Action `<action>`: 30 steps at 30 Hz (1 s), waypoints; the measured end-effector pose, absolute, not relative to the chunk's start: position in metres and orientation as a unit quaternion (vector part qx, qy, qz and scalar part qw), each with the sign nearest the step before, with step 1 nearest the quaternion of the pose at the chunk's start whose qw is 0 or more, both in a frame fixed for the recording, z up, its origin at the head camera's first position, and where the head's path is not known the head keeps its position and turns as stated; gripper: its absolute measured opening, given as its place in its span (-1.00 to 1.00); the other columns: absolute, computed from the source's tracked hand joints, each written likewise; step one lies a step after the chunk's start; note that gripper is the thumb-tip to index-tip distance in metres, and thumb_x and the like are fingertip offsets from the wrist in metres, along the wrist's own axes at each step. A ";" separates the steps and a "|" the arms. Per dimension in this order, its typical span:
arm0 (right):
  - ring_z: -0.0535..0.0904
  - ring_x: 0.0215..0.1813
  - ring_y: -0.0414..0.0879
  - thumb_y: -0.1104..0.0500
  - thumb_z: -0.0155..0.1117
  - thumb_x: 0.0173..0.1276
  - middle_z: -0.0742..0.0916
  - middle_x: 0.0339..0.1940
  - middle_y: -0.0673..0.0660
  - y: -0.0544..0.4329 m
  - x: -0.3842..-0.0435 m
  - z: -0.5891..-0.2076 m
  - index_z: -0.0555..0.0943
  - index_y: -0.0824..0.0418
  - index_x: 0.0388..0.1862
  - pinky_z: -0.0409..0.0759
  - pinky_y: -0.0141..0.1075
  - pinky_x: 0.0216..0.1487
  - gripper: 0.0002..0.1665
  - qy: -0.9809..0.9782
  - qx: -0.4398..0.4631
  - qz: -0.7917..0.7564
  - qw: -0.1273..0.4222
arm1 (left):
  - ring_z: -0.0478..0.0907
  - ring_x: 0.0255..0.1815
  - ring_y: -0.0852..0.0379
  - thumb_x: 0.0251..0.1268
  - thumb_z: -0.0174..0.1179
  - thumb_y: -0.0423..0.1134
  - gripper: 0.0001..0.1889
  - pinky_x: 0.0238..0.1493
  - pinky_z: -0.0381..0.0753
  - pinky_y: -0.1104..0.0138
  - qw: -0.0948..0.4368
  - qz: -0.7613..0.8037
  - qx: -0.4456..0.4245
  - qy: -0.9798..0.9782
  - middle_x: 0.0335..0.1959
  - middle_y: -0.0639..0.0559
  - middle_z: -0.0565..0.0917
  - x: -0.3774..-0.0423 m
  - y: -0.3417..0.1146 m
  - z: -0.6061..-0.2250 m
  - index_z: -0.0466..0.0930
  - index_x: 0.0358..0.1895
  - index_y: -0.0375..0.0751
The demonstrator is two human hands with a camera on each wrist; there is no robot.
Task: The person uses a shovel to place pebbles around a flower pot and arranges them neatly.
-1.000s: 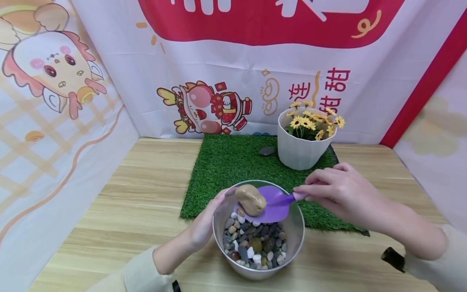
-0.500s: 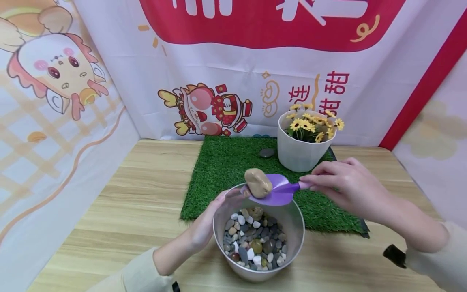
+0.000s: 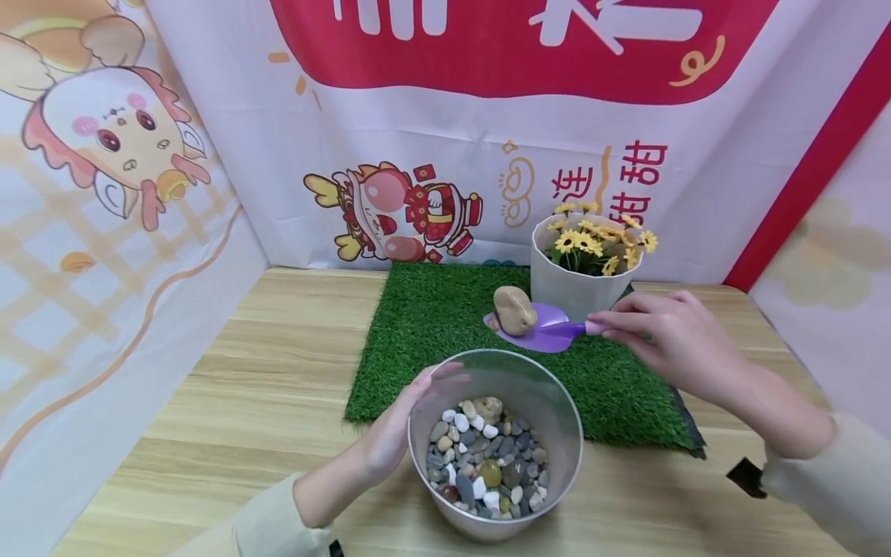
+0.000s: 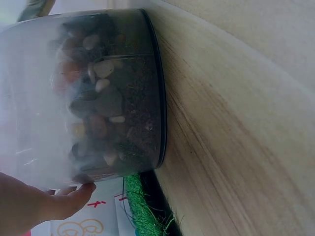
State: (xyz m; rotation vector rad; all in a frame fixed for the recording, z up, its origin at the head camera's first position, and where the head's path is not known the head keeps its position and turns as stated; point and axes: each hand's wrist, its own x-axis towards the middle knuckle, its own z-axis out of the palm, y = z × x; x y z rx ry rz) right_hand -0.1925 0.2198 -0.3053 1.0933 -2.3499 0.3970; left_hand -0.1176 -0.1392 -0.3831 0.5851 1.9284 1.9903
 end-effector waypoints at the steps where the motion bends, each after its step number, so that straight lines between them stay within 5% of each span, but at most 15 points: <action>1: 0.64 -0.37 -0.16 0.34 0.59 0.07 0.79 -0.23 -0.02 0.221 -0.194 -0.307 0.83 0.13 -0.03 0.38 -0.10 -0.22 -0.58 -0.871 0.395 0.145 0.254 | 0.15 0.56 -0.32 0.69 -0.52 0.05 -0.33 0.56 -0.07 -0.19 0.154 0.694 0.204 0.673 0.53 -0.38 0.26 -0.117 -0.139 -0.383 0.01 0.58 -0.39; 21: 0.69 -0.35 0.00 0.31 0.48 0.25 0.77 -0.26 0.07 0.227 -0.230 -0.379 0.82 0.17 -0.02 0.38 -0.17 -0.41 -0.70 -0.907 0.336 0.165 0.192 | 0.14 0.57 -0.31 0.70 -0.53 0.04 -0.34 0.57 -0.10 -0.17 0.155 0.695 0.209 0.671 0.53 -0.38 0.25 -0.115 -0.139 -0.385 0.00 0.58 -0.40; 30: 0.57 -0.48 -0.15 0.24 0.43 0.36 0.76 -0.33 0.07 0.224 -0.246 -0.397 0.82 0.19 -0.02 0.35 -0.25 -0.50 -0.77 -0.919 0.315 0.165 0.171 | 0.14 0.57 -0.30 0.70 -0.52 0.05 -0.34 0.57 -0.10 -0.17 0.154 0.694 0.203 0.674 0.53 -0.36 0.26 -0.115 -0.140 -0.383 0.00 0.58 -0.36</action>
